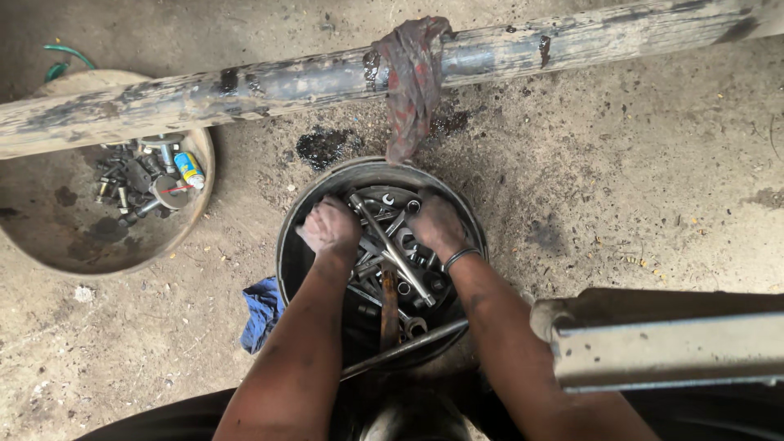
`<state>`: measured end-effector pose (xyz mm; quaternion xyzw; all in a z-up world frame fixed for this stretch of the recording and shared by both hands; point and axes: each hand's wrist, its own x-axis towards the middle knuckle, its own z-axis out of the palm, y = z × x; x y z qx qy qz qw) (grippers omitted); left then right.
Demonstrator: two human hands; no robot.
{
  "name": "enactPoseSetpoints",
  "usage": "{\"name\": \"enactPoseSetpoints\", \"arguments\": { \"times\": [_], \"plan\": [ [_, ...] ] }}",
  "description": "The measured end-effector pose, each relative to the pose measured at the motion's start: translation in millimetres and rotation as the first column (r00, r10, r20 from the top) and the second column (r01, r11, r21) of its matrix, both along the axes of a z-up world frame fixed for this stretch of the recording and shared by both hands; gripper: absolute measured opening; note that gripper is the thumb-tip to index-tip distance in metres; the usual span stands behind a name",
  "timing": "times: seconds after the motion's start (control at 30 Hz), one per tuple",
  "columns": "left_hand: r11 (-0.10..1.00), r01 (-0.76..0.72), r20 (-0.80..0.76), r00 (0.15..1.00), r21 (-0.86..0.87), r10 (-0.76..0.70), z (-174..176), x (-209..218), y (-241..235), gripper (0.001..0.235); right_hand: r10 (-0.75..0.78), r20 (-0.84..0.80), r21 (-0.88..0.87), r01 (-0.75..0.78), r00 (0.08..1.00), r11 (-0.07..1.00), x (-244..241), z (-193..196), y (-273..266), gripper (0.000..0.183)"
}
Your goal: The person selects a wrench from a bucket of tools and then uses it to tighten bolts on a vehicle engine component. The person is working under a vehicle, using a hydraulic jack to support the engine while manipulating the bolts.
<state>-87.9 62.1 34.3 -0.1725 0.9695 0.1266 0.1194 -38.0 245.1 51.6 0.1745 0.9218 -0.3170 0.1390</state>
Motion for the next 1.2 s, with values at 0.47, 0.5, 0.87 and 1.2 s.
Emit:
{"name": "enactPoseSetpoints", "arguments": {
  "times": [0.47,0.5,0.87,1.2],
  "plan": [
    [0.393,0.243,-0.234,0.97,0.887,-0.071,64,-3,-22,0.012,0.026,0.042,-0.963,0.034,0.999,0.267,-19,13,-24,0.023],
    [0.248,0.147,-0.128,0.987,0.957,-0.093,64,-2,-27,0.011,0.074,0.089,-0.966,0.068,0.993,0.249,-21,14,-23,0.019],
    [0.923,-0.016,0.07,0.997,0.384,-0.012,-18,29,-175,0.07,-0.375,-0.417,-0.088,0.374,0.828,0.923,16,67,19,0.031],
    [0.975,-0.094,0.201,0.978,0.201,0.053,-85,72,-153,0.039,-0.515,-0.105,-0.034,0.515,0.85,0.857,68,43,66,0.073]
  ]
}}
